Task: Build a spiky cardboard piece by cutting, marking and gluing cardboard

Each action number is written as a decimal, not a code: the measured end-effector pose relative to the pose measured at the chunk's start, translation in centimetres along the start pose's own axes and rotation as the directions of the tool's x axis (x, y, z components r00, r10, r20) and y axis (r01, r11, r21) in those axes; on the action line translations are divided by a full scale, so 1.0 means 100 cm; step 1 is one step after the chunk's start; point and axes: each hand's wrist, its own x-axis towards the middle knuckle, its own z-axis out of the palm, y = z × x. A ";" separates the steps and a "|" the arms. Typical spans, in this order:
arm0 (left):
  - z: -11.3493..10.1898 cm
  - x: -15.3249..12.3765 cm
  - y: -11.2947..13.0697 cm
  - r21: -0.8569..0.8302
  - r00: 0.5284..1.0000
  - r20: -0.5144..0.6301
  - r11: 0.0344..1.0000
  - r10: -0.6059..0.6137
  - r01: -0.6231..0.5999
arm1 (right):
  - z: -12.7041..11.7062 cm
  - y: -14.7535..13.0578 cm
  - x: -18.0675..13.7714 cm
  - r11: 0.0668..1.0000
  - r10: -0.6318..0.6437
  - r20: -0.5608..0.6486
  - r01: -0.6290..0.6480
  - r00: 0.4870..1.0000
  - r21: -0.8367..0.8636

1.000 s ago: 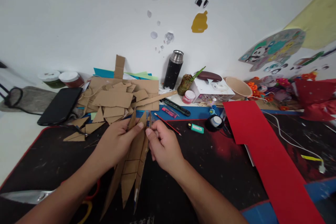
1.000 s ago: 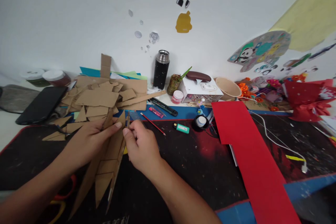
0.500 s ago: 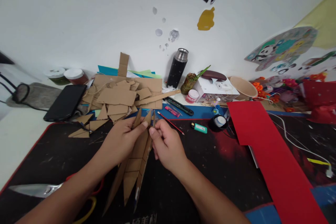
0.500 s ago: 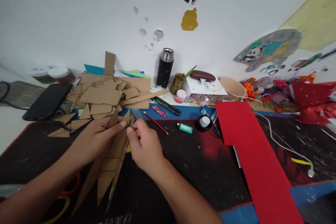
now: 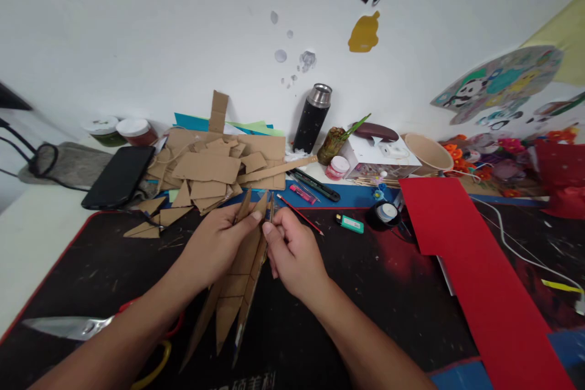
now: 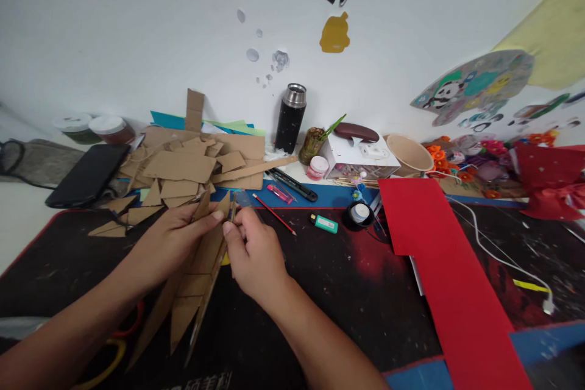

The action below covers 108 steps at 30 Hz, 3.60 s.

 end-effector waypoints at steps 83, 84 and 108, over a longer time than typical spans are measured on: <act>-0.001 -0.003 0.003 0.033 0.998 -0.018 0.998 0.057 -0.057 | 0.001 -0.007 -0.004 1.000 0.001 0.003 -0.001 1.000 -0.028; -0.002 -0.003 0.003 0.029 0.998 -0.017 0.998 0.056 -0.056 | 0.001 -0.007 -0.004 0.999 0.004 0.003 -0.004 1.000 -0.032; 0.000 -0.003 0.003 -0.004 0.999 0.000 0.999 0.053 -0.053 | 0.002 -0.005 -0.004 1.000 0.004 -0.012 -0.005 1.000 -0.022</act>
